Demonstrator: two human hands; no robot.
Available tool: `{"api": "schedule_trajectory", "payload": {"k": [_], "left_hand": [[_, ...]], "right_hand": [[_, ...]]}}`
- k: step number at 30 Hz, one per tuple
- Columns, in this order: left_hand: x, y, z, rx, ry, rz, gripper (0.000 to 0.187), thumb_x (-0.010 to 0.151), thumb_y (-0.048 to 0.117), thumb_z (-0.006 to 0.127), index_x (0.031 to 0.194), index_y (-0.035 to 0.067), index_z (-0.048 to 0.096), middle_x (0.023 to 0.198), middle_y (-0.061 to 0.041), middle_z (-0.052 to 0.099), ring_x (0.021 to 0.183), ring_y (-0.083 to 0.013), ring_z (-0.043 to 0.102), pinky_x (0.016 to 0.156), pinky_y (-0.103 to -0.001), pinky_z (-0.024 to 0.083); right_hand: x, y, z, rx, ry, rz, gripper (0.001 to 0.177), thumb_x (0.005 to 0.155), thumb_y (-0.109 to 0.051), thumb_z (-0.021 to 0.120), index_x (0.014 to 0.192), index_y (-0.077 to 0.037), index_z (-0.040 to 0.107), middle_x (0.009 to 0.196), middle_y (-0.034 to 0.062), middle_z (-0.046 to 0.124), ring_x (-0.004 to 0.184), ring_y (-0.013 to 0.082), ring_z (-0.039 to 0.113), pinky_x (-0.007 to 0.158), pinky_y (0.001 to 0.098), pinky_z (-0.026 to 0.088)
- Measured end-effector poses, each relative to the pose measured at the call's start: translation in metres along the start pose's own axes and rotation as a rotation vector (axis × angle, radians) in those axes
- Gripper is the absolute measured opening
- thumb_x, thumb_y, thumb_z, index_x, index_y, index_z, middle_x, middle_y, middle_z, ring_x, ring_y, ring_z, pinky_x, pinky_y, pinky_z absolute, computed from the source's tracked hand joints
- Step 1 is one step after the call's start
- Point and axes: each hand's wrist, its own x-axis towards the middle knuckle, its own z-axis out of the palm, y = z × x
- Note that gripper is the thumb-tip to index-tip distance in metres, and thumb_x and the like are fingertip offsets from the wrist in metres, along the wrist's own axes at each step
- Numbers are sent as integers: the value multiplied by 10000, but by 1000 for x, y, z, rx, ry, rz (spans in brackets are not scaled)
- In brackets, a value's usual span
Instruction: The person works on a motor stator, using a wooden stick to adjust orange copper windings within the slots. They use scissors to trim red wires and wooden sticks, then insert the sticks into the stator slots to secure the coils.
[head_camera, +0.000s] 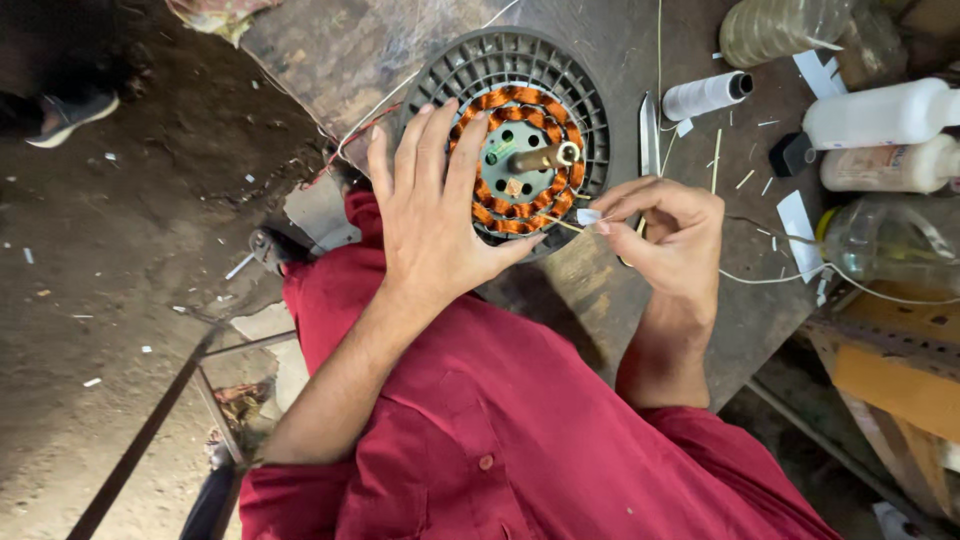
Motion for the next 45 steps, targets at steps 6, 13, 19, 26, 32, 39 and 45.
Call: {"api": "schedule_trajectory", "payload": {"k": [6, 13, 19, 26, 32, 39, 45], "left_hand": [[-2, -5, 1, -29, 20, 26, 1094, 647, 559, 949, 1504, 111, 437, 1549, -202, 408, 1470, -389, 371, 1244, -643, 132], [-3, -9, 2, -75, 25, 14, 1102, 670, 557, 940, 1543, 126, 422, 1549, -208, 406, 1473, -392, 372, 1250, -652, 150], [-3, -13, 1, -107, -34, -6, 1098, 652, 542, 921, 1539, 110, 439, 1564, -230, 399, 1486, -402, 366, 1238, -667, 180], [-8, -10, -6, -129, -39, -25, 1098, 620, 525, 906, 1520, 94, 450, 1555, -241, 413, 1468, -405, 378, 1211, -671, 202], [4, -6, -6, -121, -10, 4, 1096, 581, 510, 907, 1493, 112, 449, 1518, -236, 417, 1435, -419, 383, 1198, -662, 204], [0, 2, -4, -40, -17, -29, 1090, 555, 529, 897, 1476, 142, 461, 1519, -211, 424, 1431, -398, 389, 1205, -635, 214], [4, -2, 0, -10, 20, 19, 1069, 616, 559, 902, 1478, 114, 454, 1514, -201, 420, 1434, -398, 389, 1214, -643, 217]], "right_hand": [[6, -1, 20, -64, 49, 24, 321, 897, 167, 721, 1065, -19, 521, 1046, 142, 724, 951, 159, 712, 872, 271, 571], [9, -18, 37, -178, 90, 97, 367, 871, 127, 711, 1115, -33, 488, 1040, 104, 697, 908, 103, 671, 839, 234, 544], [11, -45, 55, -672, 124, 264, 352, 823, 66, 758, 1028, -19, 485, 992, 89, 731, 846, 81, 664, 743, 237, 523], [37, -73, 65, -877, -101, 261, 356, 788, 24, 760, 1098, 15, 586, 964, 75, 749, 871, 118, 706, 768, 266, 570], [39, -72, 66, -972, -132, 74, 190, 726, -15, 801, 867, -66, 684, 921, 105, 746, 836, 197, 752, 754, 298, 571], [23, -51, 48, -819, -81, -86, 173, 814, 58, 770, 950, -30, 710, 935, 101, 749, 810, 196, 747, 726, 284, 577], [-11, 16, 48, -607, 228, -410, 225, 784, 102, 790, 972, 45, 680, 1013, 193, 731, 876, 248, 735, 783, 317, 586]]}}
